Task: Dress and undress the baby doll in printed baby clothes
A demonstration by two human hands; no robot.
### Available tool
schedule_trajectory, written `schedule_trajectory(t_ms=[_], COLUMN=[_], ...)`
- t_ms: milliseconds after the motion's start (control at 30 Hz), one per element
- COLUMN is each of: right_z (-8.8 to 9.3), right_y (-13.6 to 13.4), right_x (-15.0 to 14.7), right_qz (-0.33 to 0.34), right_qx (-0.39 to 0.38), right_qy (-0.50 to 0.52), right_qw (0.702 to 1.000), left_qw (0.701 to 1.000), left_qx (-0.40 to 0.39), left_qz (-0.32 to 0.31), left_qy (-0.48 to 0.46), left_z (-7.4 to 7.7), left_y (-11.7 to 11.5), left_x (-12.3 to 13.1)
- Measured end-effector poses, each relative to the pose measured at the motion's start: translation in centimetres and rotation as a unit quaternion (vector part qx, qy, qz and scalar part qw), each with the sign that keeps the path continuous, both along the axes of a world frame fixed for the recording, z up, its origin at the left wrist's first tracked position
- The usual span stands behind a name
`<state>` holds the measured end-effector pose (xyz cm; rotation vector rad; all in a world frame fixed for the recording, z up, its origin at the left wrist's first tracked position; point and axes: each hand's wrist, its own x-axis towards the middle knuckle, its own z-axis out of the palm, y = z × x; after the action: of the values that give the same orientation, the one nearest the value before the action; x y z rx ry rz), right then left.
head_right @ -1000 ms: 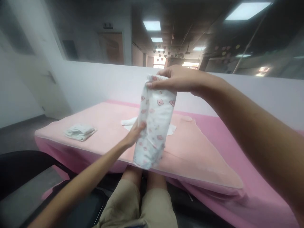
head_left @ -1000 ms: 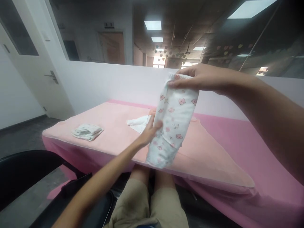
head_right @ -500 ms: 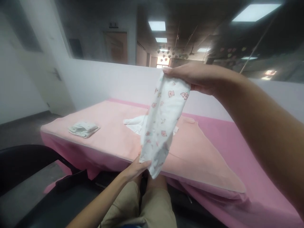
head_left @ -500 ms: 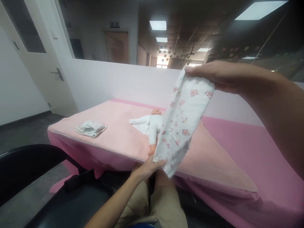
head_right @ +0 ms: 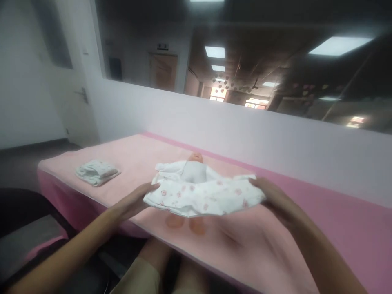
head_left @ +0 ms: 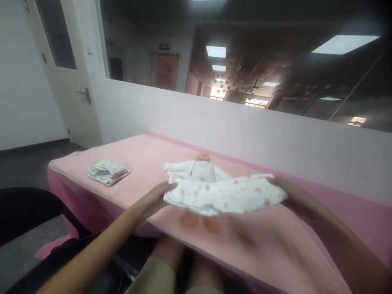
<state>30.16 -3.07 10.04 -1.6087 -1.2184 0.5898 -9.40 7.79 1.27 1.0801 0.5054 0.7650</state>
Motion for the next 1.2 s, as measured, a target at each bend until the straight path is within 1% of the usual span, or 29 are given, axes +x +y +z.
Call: schedule_trajectory(t_ms=[33, 100, 167, 267, 333, 433, 500, 567, 633, 700, 767, 800, 833, 900, 933, 967, 1000, 1033, 1100, 1133, 1167, 1200], right_z=[-1.0, -2.1, -2.3, -1.7, -1.5, -1.7, -1.8, -1.6, -1.2, -1.0, -1.4, -2.0, -2.6, -4.2, -5.0, -5.7, -6.4, -6.9, -7.7, -7.9, -8.2, -8.4], right_y=[0.5, 1.4, 2.4, 3.9, 5.2, 7.4, 8.8, 9.6, 10.1, 10.5, 11.1, 11.7, 12.3, 13.8, 14.6, 15.4, 16.3, 17.2, 19.0, 20.0, 21.1, 22.2], right_x=[-0.2, -0.9, -2.2, -5.3, -7.6, -10.9, -12.7, -14.1, -15.1, -15.8, -16.2, -16.3, -16.4, -16.5, -16.6, -16.7, -16.8, -17.1, -18.2, -19.0, -19.9, -21.0], right_qz=[0.025, 0.067, 0.092, 0.124, 0.142, 0.142, 0.147, 0.167, 0.210, 0.259, 0.285, 0.284, 0.273, 0.234, 0.222, 0.232, 0.268, 0.324, 0.428, 0.453, 0.457, 0.445], right_qx=[-0.020, -0.058, -0.078, -0.081, -0.077, -0.086, -0.083, -0.062, -0.041, -0.035, -0.044, -0.047, -0.045, -0.017, -0.004, -0.003, -0.019, -0.047, -0.109, -0.123, -0.124, -0.116], right_qy=[0.032, 0.095, 0.135, 0.178, 0.206, 0.244, 0.271, 0.307, 0.339, 0.356, 0.355, 0.342, 0.313, 0.215, 0.160, 0.117, 0.096, 0.096, 0.129, 0.148, 0.161, 0.167], right_qw=[0.999, 0.992, 0.983, 0.973, 0.965, 0.956, 0.948, 0.935, 0.916, 0.897, 0.889, 0.895, 0.909, 0.948, 0.962, 0.966, 0.958, 0.940, 0.888, 0.871, 0.866, 0.872], left_qw=[1.000, 0.998, 0.996, 0.990, 0.987, 0.983, 0.980, 0.976, 0.964, 0.946, 0.925, 0.918, 0.914, 0.914, 0.916, 0.919, 0.920, 0.921, 0.919, 0.917, 0.913, 0.907], left_qx=[0.007, 0.020, 0.030, 0.031, 0.032, 0.053, 0.073, 0.102, 0.144, 0.191, 0.221, 0.225, 0.222, 0.204, 0.196, 0.190, 0.185, 0.180, 0.166, 0.157, 0.147, 0.138], left_qz=[-0.007, -0.021, -0.030, -0.036, -0.045, -0.070, -0.083, -0.096, -0.100, -0.070, -0.038, -0.037, -0.049, -0.079, -0.084, -0.084, -0.078, -0.069, -0.049, -0.036, -0.022, -0.006], left_qy=[0.020, 0.053, 0.084, 0.134, 0.154, 0.163, 0.163, 0.168, 0.199, 0.252, 0.307, 0.325, 0.337, 0.342, 0.339, 0.336, 0.336, 0.339, 0.353, 0.365, 0.381, 0.399], left_z=[0.8, 2.3, 3.7, 5.2, 5.9, 6.8, 7.5, 8.3, 8.8, 9.2, 9.3, 9.5, 9.7, 10.5, 11.0, 11.6, 12.3, 12.9, 13.8, 14.1, 14.2, 14.1], left_y=[0.9, 2.8, 4.3, 6.1, 6.7, 6.7, 6.6, 6.7, 7.4, 8.5, 9.8, 10.4, 10.9, 11.9, 12.3, 12.8, 13.4, 14.2, 16.1, 17.4, 18.7, 20.2], left_x=[0.2, 0.9, 2.0, 4.4, 6.1, 8.3, 8.9, 8.7, 7.6, 6.1, 4.4, 3.6, 2.7, 1.1, 0.3, -0.6, -1.5, -2.5, -4.7, -6.0, -7.4, -8.9])
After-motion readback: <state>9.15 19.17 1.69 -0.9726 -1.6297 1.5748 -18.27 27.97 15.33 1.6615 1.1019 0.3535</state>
